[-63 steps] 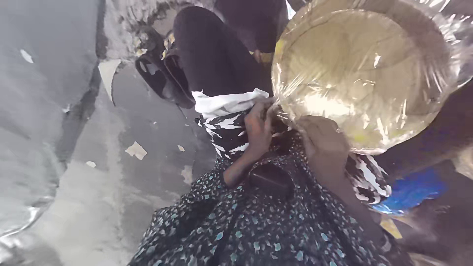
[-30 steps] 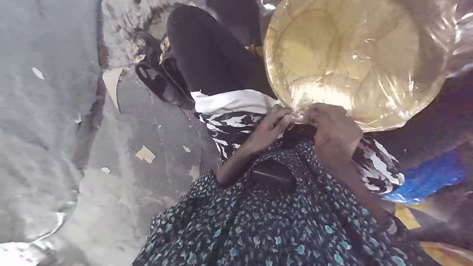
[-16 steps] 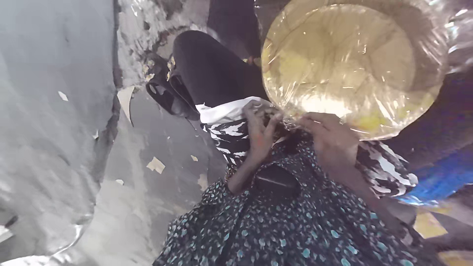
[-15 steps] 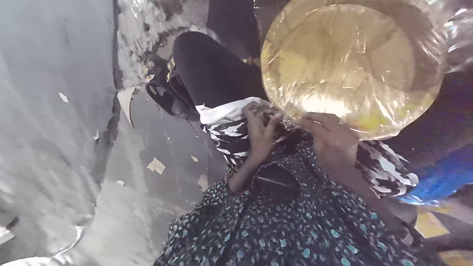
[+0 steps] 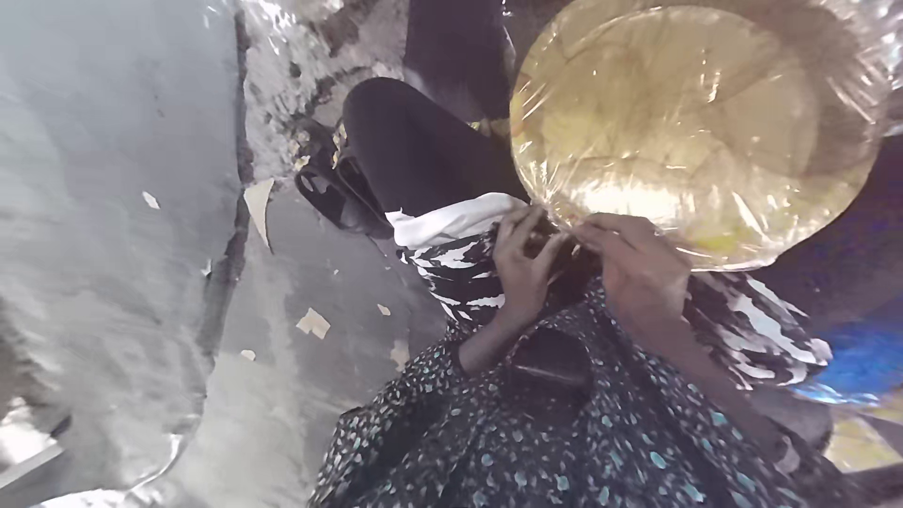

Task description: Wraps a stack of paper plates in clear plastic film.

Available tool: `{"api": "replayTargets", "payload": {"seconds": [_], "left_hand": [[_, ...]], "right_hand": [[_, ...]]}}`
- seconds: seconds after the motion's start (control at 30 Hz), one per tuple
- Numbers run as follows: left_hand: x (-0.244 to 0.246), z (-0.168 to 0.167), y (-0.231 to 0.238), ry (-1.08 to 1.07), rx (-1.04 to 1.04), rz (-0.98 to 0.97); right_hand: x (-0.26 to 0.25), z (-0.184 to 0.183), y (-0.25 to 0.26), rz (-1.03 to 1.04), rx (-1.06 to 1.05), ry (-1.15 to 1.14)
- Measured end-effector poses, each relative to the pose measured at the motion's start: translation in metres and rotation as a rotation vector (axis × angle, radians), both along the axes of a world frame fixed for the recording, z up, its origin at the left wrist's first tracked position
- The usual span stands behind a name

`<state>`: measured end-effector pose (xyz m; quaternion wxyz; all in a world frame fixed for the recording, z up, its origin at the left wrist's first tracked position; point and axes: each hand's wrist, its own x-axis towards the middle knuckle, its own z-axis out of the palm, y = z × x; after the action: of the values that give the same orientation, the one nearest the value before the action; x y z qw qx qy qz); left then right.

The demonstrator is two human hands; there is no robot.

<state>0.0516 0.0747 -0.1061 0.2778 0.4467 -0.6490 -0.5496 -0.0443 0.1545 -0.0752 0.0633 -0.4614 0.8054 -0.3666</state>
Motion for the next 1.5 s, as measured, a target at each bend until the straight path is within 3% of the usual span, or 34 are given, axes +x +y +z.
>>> {"api": "replayTargets", "payload": {"seconds": [0.13, 0.33, 0.67, 0.83, 1.03, 1.23, 1.37, 1.5], "left_hand": [[-0.010, -0.010, -0.005, 0.060, -0.064, 0.067], [-0.017, -0.007, -0.006, -0.036, -0.023, 0.017], [-0.015, -0.002, 0.001, 0.027, 0.236, -0.014], [0.012, 0.022, -0.019, 0.054, 0.394, -0.204], [0.025, 0.023, -0.046, 0.039, 0.288, -0.383], [0.017, 0.031, -0.051, -0.079, 0.337, -0.238], [0.013, 0.024, -0.036, -0.044, 0.209, -0.021], [0.016, 0.017, -0.028, 0.034, 0.047, -0.012]], "right_hand": [[0.004, 0.003, -0.004, 0.002, 0.026, -0.017], [0.006, 0.003, -0.007, -0.023, 0.056, -0.027], [0.013, 0.001, -0.011, -0.106, 0.059, 0.033], [0.020, 0.006, -0.016, -0.117, -0.007, 0.035], [0.024, 0.004, -0.020, -0.100, -0.048, -0.002], [0.017, 0.007, -0.019, -0.072, -0.038, -0.009], [0.018, 0.004, -0.018, -0.094, -0.060, 0.013], [0.014, 0.006, -0.013, -0.079, -0.069, -0.013]]}}
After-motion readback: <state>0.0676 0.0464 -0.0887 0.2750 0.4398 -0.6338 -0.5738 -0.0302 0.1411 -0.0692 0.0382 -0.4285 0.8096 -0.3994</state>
